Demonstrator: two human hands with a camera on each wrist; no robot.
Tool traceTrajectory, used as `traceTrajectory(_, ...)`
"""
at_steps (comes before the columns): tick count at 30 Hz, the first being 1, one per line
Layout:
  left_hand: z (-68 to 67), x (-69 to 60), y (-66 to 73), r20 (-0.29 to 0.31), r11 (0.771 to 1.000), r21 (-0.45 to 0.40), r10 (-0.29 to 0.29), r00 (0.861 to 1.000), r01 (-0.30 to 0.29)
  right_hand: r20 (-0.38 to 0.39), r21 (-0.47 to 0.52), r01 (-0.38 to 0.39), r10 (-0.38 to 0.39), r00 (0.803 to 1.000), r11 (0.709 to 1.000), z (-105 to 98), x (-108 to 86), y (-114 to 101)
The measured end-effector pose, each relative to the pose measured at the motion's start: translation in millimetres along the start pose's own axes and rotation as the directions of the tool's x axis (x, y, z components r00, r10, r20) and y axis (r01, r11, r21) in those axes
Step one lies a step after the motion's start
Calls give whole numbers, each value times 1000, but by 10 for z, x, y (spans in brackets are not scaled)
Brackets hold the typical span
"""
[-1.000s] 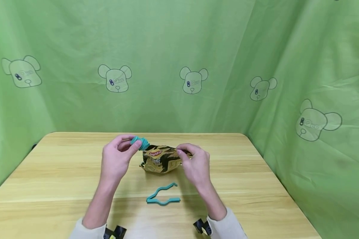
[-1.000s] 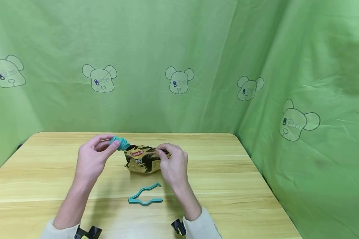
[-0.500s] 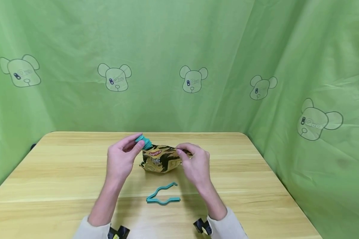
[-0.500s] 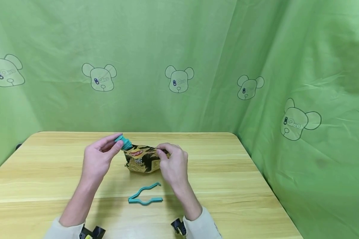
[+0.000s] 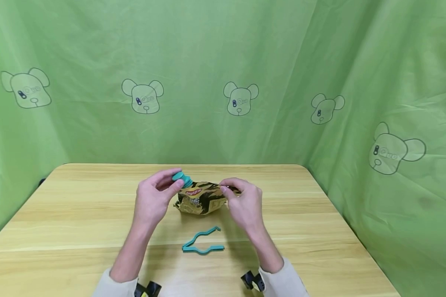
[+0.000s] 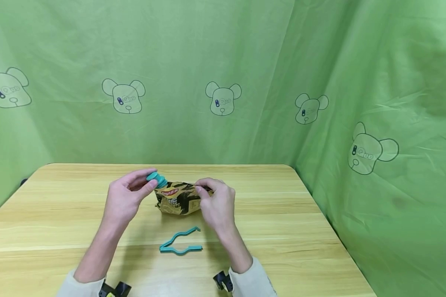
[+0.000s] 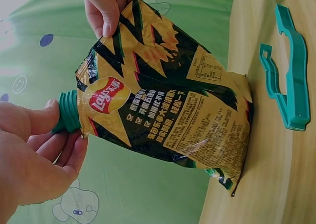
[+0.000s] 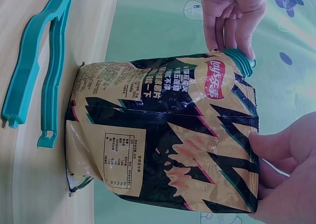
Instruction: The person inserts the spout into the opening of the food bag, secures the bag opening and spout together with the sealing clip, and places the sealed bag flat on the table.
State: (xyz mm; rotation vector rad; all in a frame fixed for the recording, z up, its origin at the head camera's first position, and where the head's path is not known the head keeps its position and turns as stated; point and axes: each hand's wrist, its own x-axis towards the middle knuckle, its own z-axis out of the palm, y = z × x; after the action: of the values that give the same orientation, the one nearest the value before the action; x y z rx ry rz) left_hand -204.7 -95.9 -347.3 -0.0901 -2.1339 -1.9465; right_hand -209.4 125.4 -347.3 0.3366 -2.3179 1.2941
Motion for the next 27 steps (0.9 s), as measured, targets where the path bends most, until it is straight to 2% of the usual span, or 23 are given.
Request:
traceTrajectory(7, -23, -24, 50, 35, 1000, 27, 7, 999, -8, -2, 25, -29, 29, 1000, 999, -26, 4, -10)
traceTrajectory(13, -11, -43, 77, 27, 998, 52, 31, 999, -32, -4, 39, -39, 39, 999, 998, -42, 12, -26)
traceTrajectory(18, 0, -60, 95, 26, 992, 109, 57, 998, -59, 2, 46, -51, 51, 999, 998, -47, 13, -36)
traceTrajectory(22, -4, -69, 104, 29, 987, 151, 56, 998, -59, 2, 43, -55, 55, 998, 998, -45, 17, -35)
traceTrajectory(27, -8, -69, 103, 37, 986, 161, 44, 998, -49, 2, 46, -58, 58, 998, 997, -42, 16, -28)
